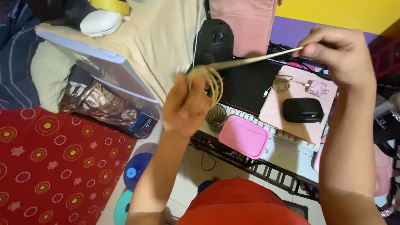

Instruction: The person organizes a cluttered desk area by moving a glass, placing a pink container on the desk, and storing a beige container on a lower shelf. They then gather various cables and a power adapter, placing them into a clear plastic bin, and finally move a red box and a black tumbler to tidy the surface.

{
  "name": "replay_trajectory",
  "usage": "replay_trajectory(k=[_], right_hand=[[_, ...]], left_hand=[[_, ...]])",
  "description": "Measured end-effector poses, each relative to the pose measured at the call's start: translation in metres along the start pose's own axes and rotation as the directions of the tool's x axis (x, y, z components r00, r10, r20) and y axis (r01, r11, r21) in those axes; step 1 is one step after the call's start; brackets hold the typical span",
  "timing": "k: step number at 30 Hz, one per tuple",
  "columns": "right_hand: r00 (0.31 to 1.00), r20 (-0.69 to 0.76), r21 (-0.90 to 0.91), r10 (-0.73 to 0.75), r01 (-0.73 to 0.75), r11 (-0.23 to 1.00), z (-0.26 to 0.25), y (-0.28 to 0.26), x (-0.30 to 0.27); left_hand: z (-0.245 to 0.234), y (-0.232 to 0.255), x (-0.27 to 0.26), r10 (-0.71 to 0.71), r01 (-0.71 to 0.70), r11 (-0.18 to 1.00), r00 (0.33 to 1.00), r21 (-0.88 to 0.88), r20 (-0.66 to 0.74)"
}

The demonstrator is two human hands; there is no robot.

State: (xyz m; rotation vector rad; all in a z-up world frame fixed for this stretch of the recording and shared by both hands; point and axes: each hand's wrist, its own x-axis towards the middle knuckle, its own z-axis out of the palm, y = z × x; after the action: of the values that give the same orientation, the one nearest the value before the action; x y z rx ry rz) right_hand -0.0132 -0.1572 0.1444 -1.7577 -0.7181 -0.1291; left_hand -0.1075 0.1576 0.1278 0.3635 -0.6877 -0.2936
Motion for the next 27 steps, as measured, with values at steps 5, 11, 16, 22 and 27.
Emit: replay_trajectory(k=[5,11,16,22,27], right_hand=[[0.961,0.275,-0.548,-0.024,0.177,0.818,0.051,-0.009,-0.038],[0.944,0.291,-0.407,0.154,-0.023,0.913,0.067,-0.020,-0.098],[0.950,-0.038,-0.276,0.311,-0.309,0.910,0.041,0.034,-0.134],[0.879,0.020,-0.459,0.477,-0.415,0.785,0.110,0.039,-0.179],[0.989,0.082,-0.654,0.125,-0.042,0.755,0.090,-0.006,-0.178]], left_hand=[[0.004,-0.024,0.028,0.241,-0.207,0.970,0.868,0.123,-0.435],[-0.067,-0.084,0.001,-0.378,0.346,0.048,0.875,0.937,-0.303],[-0.088,-0.141,-0.044,-0.568,0.604,0.727,0.796,0.326,-0.210],[-0.057,-0.152,-0.010,-0.086,0.353,0.899,0.725,0.261,-0.683],[-0.062,-0.149,-0.015,-0.530,0.288,-0.108,0.793,0.951,-0.300]])
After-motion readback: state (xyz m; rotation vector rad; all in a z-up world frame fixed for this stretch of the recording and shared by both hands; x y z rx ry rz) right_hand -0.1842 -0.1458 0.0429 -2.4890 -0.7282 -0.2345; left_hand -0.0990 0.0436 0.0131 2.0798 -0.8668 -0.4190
